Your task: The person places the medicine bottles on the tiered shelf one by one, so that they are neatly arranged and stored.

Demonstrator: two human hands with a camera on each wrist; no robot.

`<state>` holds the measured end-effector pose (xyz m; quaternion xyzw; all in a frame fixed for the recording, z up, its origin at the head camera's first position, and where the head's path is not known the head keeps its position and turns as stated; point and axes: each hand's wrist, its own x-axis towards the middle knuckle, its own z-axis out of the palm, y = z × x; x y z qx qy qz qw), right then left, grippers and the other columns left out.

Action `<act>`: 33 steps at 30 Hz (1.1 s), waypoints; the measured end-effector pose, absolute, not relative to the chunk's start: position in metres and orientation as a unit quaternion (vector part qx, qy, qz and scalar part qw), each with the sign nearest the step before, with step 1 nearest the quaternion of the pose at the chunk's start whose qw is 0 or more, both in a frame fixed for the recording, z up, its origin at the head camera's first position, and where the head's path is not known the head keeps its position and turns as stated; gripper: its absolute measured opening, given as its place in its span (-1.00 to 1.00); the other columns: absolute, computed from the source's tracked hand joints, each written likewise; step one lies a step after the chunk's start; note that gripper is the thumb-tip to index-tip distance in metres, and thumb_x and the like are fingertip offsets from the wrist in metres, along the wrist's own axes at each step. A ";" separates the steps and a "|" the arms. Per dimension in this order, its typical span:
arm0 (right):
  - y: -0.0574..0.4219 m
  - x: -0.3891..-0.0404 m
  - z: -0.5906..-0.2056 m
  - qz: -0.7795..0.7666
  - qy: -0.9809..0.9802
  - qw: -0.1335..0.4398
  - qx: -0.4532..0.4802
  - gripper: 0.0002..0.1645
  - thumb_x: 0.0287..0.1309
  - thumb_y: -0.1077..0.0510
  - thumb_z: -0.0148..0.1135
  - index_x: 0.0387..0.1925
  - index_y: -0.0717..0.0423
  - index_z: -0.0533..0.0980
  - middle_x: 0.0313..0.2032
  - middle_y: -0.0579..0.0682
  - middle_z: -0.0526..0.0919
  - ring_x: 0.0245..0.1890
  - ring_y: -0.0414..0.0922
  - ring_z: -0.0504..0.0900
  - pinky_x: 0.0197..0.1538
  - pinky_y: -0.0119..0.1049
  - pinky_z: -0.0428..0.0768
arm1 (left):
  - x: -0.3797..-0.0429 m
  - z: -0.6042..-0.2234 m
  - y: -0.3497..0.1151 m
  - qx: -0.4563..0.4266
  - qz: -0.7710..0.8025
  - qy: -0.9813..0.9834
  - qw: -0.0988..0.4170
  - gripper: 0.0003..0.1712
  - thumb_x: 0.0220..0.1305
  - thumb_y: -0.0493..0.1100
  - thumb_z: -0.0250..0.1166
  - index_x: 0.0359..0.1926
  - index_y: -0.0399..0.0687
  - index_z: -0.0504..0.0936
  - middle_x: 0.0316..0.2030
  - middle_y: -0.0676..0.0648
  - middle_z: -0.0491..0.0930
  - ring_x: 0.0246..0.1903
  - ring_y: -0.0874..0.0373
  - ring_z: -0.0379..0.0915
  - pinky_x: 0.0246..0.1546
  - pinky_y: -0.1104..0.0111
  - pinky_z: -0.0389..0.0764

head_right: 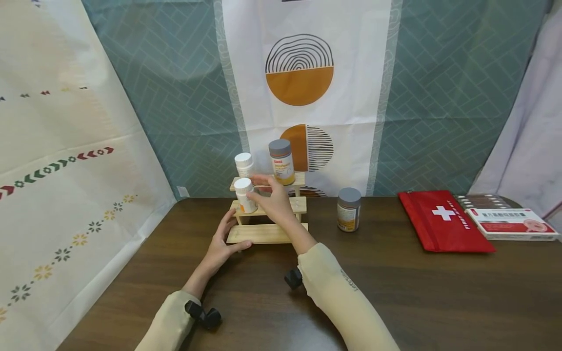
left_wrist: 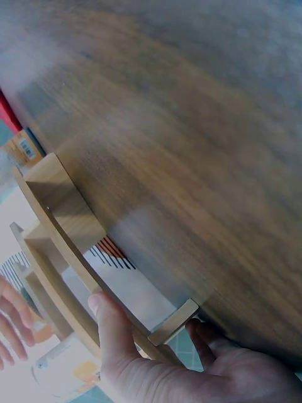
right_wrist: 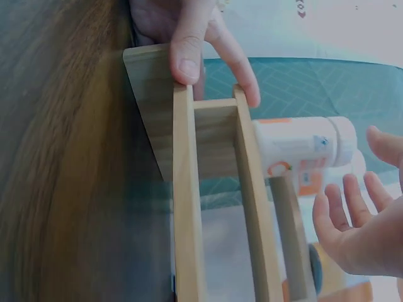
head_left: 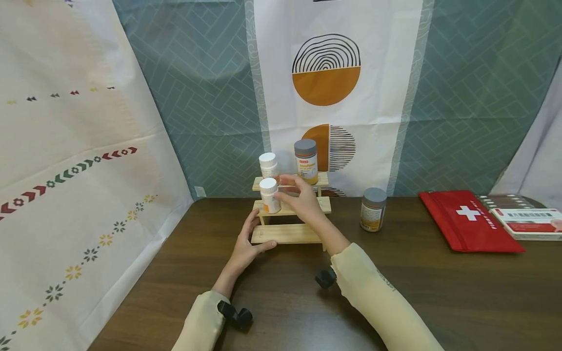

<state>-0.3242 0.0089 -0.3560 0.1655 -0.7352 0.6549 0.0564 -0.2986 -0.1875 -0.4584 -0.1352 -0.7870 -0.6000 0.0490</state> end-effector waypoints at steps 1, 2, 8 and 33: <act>0.012 -0.322 -0.356 0.653 -0.738 0.057 0.161 -0.40 0.20 0.15 0.33 0.26 0.06 0.42 0.21 0.13 0.53 0.23 0.13 0.51 0.22 0.00 0.51 | -0.299 -0.459 -0.187 -0.135 -0.600 -0.787 0.049 0.12 0.06 -0.26 0.49 0.51 0.21 0.02 0.51 -0.16 0.02 0.50 -0.17 -0.09 0.38 -0.21 0.08; 0.016 -0.320 -0.355 0.651 -0.741 0.057 0.156 -0.40 0.20 0.14 0.33 0.26 0.06 0.42 0.21 0.12 0.53 0.23 0.12 0.51 0.20 -0.01 0.52 | -0.299 -0.459 -0.187 -0.133 -0.600 -0.787 0.048 0.13 0.05 -0.26 0.49 0.51 0.22 0.02 0.51 -0.16 0.02 0.51 -0.17 -0.09 0.39 -0.20 0.07; 0.042 -0.311 -0.350 0.635 -0.753 0.065 0.160 -0.42 0.24 0.14 0.29 0.28 0.12 0.40 0.19 0.15 0.55 0.19 0.09 0.52 0.12 -0.10 0.54 | -0.298 -0.458 -0.187 -0.127 -0.600 -0.789 0.042 0.16 0.03 -0.25 0.51 0.51 0.28 0.01 0.50 -0.13 0.05 0.50 -0.14 -0.06 0.39 -0.17 0.10; 0.165 -0.301 -0.345 0.591 -0.791 0.141 0.065 -0.45 0.27 0.09 0.26 0.25 0.15 0.42 0.02 -0.05 0.62 0.02 -0.25 0.50 0.05 -0.44 0.46 | -0.297 -0.459 -0.187 -0.126 -0.598 -0.791 0.037 0.15 0.05 -0.28 0.49 0.52 0.29 -0.01 0.49 -0.17 0.05 0.50 -0.13 -0.06 0.40 -0.18 0.07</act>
